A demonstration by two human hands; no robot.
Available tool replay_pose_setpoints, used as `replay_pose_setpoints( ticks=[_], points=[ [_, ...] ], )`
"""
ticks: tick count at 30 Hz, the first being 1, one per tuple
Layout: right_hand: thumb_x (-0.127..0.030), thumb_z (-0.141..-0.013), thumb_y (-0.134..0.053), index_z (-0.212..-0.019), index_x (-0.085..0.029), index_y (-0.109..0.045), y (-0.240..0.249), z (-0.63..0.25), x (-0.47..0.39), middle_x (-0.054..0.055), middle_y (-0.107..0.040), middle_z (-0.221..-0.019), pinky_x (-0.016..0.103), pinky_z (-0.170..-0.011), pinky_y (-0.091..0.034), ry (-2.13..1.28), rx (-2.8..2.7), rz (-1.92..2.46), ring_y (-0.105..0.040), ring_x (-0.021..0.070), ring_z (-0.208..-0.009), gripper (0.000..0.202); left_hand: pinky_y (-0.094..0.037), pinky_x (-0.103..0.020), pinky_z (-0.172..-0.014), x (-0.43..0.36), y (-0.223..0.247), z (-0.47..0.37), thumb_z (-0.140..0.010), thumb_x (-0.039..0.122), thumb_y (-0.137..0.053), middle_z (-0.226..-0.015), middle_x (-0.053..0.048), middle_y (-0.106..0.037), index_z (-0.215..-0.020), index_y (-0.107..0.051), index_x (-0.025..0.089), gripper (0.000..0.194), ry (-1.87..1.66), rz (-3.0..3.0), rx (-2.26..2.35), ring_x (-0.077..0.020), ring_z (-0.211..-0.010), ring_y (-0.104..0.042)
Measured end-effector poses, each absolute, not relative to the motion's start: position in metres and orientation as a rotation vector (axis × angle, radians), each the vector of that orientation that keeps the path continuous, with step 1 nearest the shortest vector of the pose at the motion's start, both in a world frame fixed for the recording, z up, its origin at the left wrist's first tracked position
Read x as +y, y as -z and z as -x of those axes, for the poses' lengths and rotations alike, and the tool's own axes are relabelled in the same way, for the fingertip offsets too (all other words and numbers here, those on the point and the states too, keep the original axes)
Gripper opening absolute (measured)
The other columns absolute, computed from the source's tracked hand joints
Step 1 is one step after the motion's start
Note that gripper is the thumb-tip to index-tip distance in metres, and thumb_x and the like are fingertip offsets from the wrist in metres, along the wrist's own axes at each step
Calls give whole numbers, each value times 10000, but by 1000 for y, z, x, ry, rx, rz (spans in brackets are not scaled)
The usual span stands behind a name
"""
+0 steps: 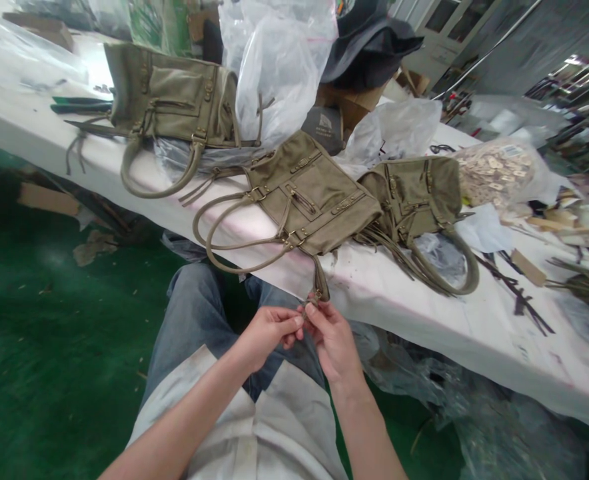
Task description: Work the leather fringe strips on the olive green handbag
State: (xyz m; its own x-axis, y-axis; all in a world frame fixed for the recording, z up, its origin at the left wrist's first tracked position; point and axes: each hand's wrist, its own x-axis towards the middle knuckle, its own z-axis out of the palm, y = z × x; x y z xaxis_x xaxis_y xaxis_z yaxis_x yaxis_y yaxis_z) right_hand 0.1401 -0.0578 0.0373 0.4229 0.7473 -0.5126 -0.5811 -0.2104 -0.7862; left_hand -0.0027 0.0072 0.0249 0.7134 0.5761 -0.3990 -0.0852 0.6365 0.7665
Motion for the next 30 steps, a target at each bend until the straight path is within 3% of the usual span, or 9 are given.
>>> replay_pose_setpoints(
  ticks=[4,7,11,15,19,23,25,28,30],
  points=[
    [-492,-819,-969,-1164,-148,-756,-32,-137,-67,83,-761,-1114,250,-745,-601,-1327,-216,1155,-672,120,-785,532,-313,-226,-563,8,-26,4,-767,629,-904,-743,-82,-588,-753,-683,82,590,-386,-802,707,-84,-579,-440],
    [-688,-959,-776,-1324,-146,-767,-35,-138,-71,136,-745,-1269,266,-842,-620,-1422,-290,1157,-709,149,-912,653,-277,-231,-566,5,-21,3,-744,632,-914,-734,-64,-543,-756,-641,93,605,-350,-750,708,-81,-576,-412],
    [-632,-830,-919,-1302,-157,-785,-45,-143,-60,137,-774,-1148,272,-709,-617,-1387,-178,1190,-746,198,-881,684,-265,-237,-570,-2,-19,2,-765,630,-913,-748,-58,-527,-774,-623,97,607,-347,-723,685,-78,-581,-378],
    [-467,-705,-1035,-1128,-138,-834,-48,-148,-46,118,-773,-1081,275,-801,-653,-1305,-29,1144,-759,218,-958,573,-271,-226,-566,-2,-26,6,-787,632,-932,-709,-45,-504,-750,-626,91,622,-351,-729,654,-73,-579,-384],
    [-501,-855,-936,-1290,-198,-807,-40,-150,-56,120,-746,-1274,338,-966,-649,-1333,-183,1065,-738,226,-1116,545,-338,-206,-589,1,-34,12,-781,575,-976,-796,-72,-568,-874,-713,71,575,-352,-669,601,-78,-619,-458],
    [-416,-975,-839,-1540,-379,-656,-30,-149,-78,79,-681,-1453,371,-971,-621,-1597,-483,907,-697,130,-917,595,-346,-202,-603,-4,-33,9,-795,412,-994,-791,-64,-530,-881,-694,53,476,-346,-501,532,-71,-625,-446],
    [-282,-939,-868,-1524,-434,-657,-29,-148,-81,38,-726,-1372,367,-1011,-598,-1539,-523,879,-705,132,-960,640,-297,-200,-586,-8,-27,6,-776,316,-991,-760,-34,-470,-838,-648,58,433,-342,-401,500,-60,-609,-384],
    [-217,-890,-899,-1430,-367,-738,-27,-148,-77,36,-789,-1164,406,-1159,-536,-1491,-482,885,-725,190,-1170,583,-243,-202,-571,-11,-20,7,-747,222,-974,-755,-10,-424,-823,-600,78,408,-348,-293,492,-54,-602,-325],
    [-237,-902,-896,-1380,-309,-769,-23,-148,-72,51,-799,-1121,396,-1133,-559,-1509,-442,915,-752,173,-1059,500,-233,-206,-571,-11,-17,12,-793,198,-928,-774,-7,-415,-875,-614,76,346,-336,-297,483,-54,-604,-308]
  ],
)
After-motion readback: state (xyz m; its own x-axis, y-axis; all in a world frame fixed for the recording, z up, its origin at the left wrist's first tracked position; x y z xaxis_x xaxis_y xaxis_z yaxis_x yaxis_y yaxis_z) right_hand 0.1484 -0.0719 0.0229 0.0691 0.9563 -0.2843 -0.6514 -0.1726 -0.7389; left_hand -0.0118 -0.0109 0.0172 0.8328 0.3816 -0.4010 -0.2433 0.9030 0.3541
